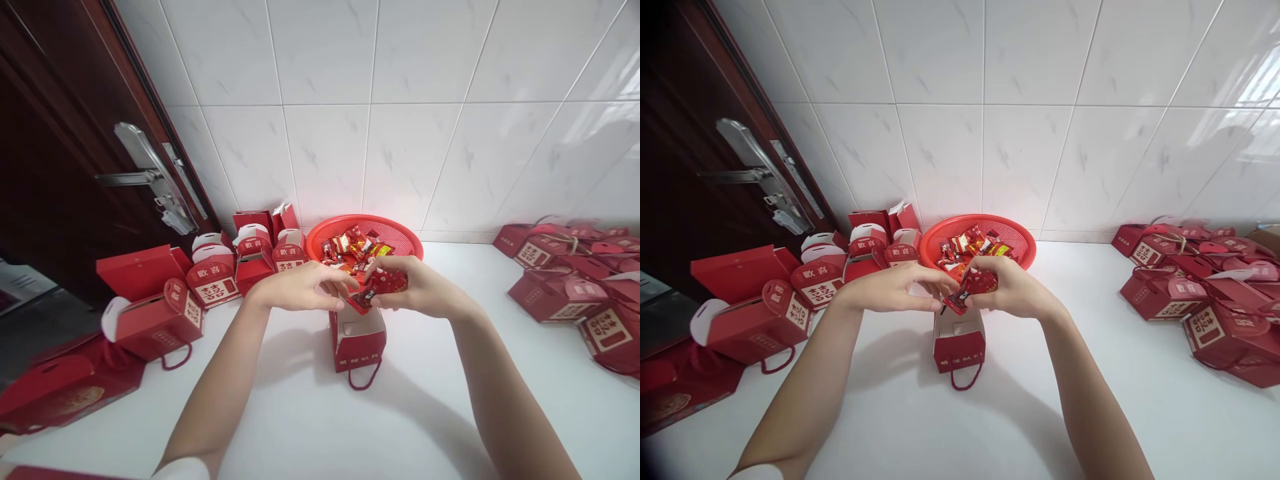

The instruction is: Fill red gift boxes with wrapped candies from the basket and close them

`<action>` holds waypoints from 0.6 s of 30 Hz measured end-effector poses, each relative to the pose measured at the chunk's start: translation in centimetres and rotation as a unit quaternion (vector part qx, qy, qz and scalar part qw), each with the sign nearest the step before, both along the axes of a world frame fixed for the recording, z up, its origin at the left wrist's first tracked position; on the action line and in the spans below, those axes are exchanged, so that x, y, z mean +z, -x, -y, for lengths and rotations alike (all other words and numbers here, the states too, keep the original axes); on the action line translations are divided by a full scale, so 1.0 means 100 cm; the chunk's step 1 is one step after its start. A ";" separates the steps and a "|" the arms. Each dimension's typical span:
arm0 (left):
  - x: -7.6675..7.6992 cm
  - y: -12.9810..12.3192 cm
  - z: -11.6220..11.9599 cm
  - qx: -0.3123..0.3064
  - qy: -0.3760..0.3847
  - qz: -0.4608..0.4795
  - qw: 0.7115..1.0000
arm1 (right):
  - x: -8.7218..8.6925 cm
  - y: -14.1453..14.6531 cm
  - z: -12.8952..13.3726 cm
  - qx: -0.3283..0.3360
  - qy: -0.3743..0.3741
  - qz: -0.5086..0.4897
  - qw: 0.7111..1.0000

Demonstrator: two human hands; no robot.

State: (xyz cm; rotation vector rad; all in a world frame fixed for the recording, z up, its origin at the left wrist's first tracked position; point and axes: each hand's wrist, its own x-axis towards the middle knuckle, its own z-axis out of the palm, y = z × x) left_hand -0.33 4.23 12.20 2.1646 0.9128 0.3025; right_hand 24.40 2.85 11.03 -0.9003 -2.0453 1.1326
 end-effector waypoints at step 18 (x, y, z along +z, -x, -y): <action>-0.006 0.000 -0.004 -0.048 -0.079 -0.078 0.993 | 0.001 0.028 0.015 0.020 0.015 -0.034 0.999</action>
